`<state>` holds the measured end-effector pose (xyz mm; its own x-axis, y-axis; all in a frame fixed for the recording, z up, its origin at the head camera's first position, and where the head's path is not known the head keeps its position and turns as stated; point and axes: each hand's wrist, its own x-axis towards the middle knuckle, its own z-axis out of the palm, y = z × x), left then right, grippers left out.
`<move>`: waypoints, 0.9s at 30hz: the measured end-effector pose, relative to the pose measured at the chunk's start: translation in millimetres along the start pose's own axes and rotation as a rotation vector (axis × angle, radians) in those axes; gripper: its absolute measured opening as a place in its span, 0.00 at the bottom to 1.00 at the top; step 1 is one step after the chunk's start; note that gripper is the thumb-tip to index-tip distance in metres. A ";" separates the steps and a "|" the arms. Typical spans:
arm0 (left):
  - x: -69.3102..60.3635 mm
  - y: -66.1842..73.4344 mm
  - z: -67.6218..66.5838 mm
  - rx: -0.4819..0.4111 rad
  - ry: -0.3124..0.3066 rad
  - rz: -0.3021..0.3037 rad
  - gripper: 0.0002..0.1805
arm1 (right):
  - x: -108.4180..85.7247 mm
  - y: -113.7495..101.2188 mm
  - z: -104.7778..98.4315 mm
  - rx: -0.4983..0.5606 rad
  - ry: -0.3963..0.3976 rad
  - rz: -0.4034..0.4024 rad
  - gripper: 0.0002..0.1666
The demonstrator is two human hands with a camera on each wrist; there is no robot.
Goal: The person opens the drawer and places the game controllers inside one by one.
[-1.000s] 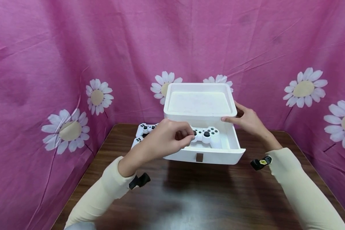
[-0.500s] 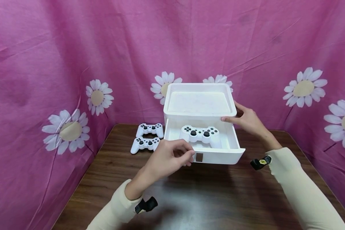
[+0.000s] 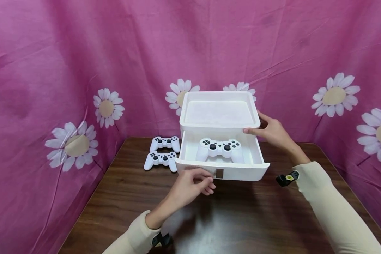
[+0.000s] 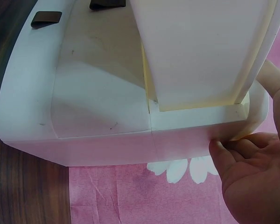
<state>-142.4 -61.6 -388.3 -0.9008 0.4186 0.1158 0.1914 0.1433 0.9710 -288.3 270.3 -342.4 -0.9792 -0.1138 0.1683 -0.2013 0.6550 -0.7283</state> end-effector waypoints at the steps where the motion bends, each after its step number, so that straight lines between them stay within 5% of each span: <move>1: -0.2 -3.3 0.9 -0.015 -0.004 -0.007 0.09 | 0.4 -0.2 0.4 0.003 -0.002 -0.002 0.62; 7: 1.2 -16.9 8.7 -0.135 -0.043 -0.035 0.14 | 0.6 -1.2 0.4 -0.002 0.006 0.001 0.63; 16: 5.2 -25.3 26.2 -0.352 -0.117 0.001 0.11 | -0.5 -0.2 1.0 -0.007 0.009 0.004 0.62; 20: 9.8 -26.7 32.6 -0.387 -0.137 0.022 0.17 | -0.9 0.0 1.2 -0.017 0.013 -0.003 0.62; 27: 16.7 -27.3 37.0 -0.388 -0.077 0.092 0.20 | -0.3 -0.1 0.4 -0.050 0.009 -0.008 0.61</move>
<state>-148.3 -25.3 -420.6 -0.8519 0.4824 0.2040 0.0948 -0.2410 0.9659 -287.9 270.0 -342.6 -0.9771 -0.1125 0.1807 -0.2076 0.6905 -0.6929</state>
